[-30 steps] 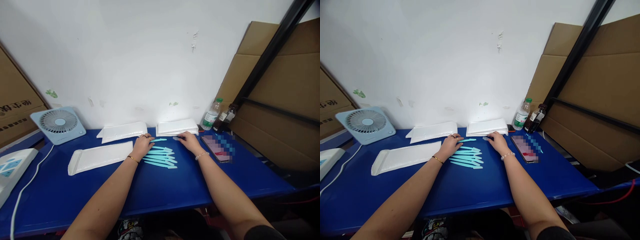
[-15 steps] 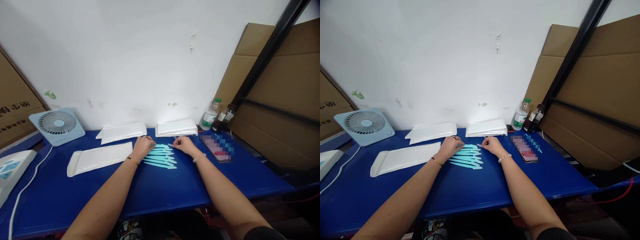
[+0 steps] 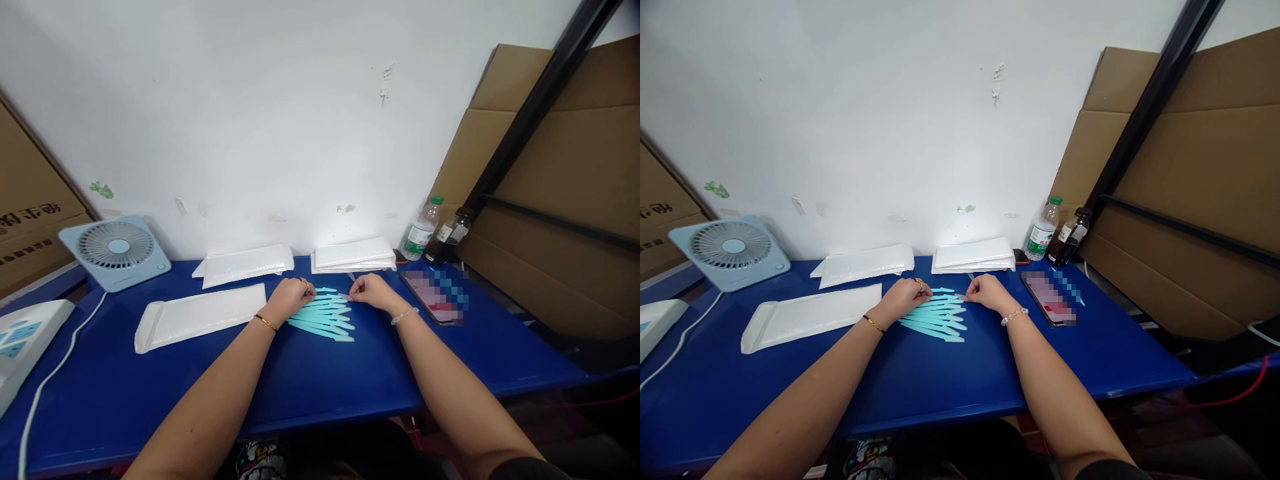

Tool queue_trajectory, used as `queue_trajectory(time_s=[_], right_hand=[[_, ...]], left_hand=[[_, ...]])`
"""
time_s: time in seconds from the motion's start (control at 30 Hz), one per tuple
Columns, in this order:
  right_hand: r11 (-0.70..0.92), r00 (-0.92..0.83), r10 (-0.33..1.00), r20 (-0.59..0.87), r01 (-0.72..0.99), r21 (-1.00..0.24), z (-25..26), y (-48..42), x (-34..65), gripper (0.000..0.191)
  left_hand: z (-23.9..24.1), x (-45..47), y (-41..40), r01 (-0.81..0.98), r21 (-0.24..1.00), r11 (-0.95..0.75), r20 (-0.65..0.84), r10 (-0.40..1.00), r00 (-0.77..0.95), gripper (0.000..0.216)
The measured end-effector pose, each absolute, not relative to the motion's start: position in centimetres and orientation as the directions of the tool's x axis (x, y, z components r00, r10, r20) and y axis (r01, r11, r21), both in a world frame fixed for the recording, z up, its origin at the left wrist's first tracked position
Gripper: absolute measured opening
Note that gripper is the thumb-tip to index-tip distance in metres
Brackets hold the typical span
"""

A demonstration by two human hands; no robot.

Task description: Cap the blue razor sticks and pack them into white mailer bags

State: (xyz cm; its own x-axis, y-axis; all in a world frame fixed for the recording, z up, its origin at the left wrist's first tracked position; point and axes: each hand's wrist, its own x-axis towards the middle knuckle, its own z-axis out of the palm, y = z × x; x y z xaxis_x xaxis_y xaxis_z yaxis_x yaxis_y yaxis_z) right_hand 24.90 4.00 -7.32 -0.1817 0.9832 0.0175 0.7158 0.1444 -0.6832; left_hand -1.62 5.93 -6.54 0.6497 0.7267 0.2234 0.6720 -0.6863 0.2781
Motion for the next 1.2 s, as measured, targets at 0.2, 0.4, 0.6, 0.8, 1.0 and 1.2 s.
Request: queue_trajectory(time_s=[0.2, 0.4, 0.6, 0.8, 1.0, 1.2], right_hand=[[0.233, -0.243, 0.966, 0.086, 0.678, -0.697, -7.5, 3.6, 23.2, 0.017], [0.278, -0.158, 0.955, 0.251, 0.768, -0.577, -7.5, 4.1, 23.9, 0.02], [0.172, -0.053, 0.942, 0.331, 0.924, -0.343, -8.4, 5.9, 24.7, 0.019], [0.169, -0.091, 0.95, 0.298, 0.954, -0.247, -8.1, 5.8, 23.9, 0.016], [0.327, -0.249, 0.944, 0.216, 0.786, -0.524, -7.9, 5.0, 24.1, 0.018], [0.304, -0.239, 0.953, 0.187, 0.724, -0.619, -7.5, 4.5, 23.8, 0.02]], left_hand=[[-7.4, -1.1, 6.2, 0.661, 0.36, -0.658, 0.247, 0.751, 0.613, 0.016], [-7.1, -1.3, 6.1, 0.668, 0.368, -0.647, 0.28, 0.762, 0.584, 0.019], [-7.3, -2.2, 6.9, 0.799, 0.336, -0.499, 0.297, 0.861, 0.413, 0.022], [-7.7, -2.7, 7.5, 0.82, 0.394, -0.416, 0.176, 0.91, 0.377, 0.013], [-7.7, -2.7, 7.3, 0.801, 0.453, -0.39, 0.155, 0.92, 0.36, 0.013], [-7.4, -2.1, 7.0, 0.792, 0.418, -0.445, 0.191, 0.895, 0.403, 0.011]])
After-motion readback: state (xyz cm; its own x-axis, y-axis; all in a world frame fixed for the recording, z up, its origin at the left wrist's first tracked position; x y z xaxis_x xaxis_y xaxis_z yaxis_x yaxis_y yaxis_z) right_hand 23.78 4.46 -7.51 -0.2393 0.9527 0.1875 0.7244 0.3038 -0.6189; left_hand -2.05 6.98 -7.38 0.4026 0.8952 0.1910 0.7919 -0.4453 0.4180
